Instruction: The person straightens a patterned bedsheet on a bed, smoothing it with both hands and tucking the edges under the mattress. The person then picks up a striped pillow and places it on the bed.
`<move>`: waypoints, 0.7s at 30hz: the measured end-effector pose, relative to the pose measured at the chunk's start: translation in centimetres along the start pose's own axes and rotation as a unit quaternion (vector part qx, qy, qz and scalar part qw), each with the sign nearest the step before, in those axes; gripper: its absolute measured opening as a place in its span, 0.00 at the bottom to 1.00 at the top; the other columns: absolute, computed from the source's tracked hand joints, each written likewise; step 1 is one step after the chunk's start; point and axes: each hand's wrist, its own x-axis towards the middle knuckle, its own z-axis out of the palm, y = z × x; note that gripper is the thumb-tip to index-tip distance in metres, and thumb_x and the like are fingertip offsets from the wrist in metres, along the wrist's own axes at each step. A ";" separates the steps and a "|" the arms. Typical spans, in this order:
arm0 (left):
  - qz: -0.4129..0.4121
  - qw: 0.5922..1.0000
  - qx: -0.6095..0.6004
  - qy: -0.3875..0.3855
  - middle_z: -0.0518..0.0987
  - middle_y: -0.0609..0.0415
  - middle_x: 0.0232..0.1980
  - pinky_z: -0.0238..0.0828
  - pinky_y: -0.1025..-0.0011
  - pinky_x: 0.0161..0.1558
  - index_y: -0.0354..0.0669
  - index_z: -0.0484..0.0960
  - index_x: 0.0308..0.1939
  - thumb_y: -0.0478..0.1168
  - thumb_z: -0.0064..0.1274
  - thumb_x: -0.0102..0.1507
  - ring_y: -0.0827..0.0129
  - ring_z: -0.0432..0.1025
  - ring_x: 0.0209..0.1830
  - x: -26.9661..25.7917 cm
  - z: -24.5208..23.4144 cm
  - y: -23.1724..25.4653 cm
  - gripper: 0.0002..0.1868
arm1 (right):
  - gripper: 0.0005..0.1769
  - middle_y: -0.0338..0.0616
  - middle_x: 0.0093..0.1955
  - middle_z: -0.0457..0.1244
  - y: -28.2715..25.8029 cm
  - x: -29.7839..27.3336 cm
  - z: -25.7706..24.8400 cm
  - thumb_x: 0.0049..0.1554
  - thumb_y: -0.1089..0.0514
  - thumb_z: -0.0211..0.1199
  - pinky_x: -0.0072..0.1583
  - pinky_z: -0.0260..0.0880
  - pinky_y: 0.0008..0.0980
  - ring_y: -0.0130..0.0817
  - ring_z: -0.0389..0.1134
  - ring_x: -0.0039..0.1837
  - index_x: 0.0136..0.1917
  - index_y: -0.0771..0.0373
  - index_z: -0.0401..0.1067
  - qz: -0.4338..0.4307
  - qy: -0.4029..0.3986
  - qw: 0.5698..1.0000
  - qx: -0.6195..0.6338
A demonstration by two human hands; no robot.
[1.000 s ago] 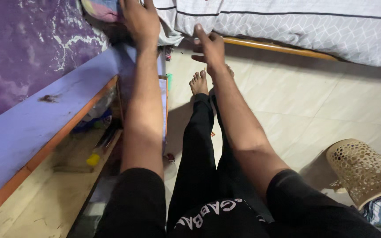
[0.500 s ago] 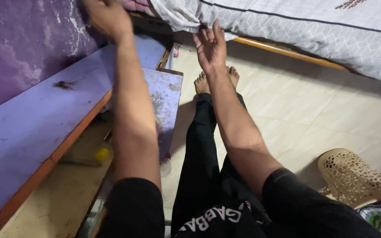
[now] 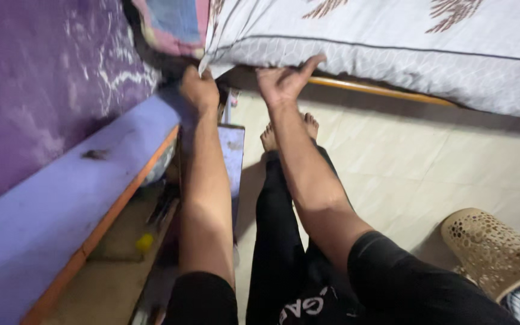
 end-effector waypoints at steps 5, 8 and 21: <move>-0.274 0.932 -0.237 -0.007 0.80 0.38 0.32 0.73 0.40 0.33 0.31 0.74 0.34 0.39 0.60 0.59 0.38 0.78 0.30 -0.2 3.4 -1.0 0.13 | 0.75 0.47 0.83 0.46 -0.1 0.9 1.3 0.34 0.10 0.60 0.78 0.44 0.66 0.56 0.47 0.80 0.82 0.54 0.48 0.008 -0.101 0.993 0.055; -0.476 0.690 -0.538 -0.086 0.79 0.34 0.45 0.79 0.44 0.47 0.37 0.73 0.48 0.45 0.52 0.63 0.42 0.78 0.44 -0.4 6.2 -0.9 0.16 | 0.74 0.41 0.84 0.46 -0.7 1.7 1.6 0.35 0.09 0.57 0.79 0.46 0.62 0.52 0.47 0.81 0.82 0.51 0.48 -0.039 -0.049 0.997 -0.034; -0.283 0.507 -0.789 -0.202 0.56 0.50 0.81 0.51 0.33 0.74 0.57 0.57 0.75 0.68 0.61 0.54 0.47 0.52 0.81 -2.2 2.3 6.3 0.51 | 0.60 0.73 0.79 0.52 -4.9 -1.9 -2.4 0.57 0.22 0.57 0.73 0.60 0.58 0.65 0.57 0.77 0.79 0.72 0.50 0.093 -0.025 0.954 -0.285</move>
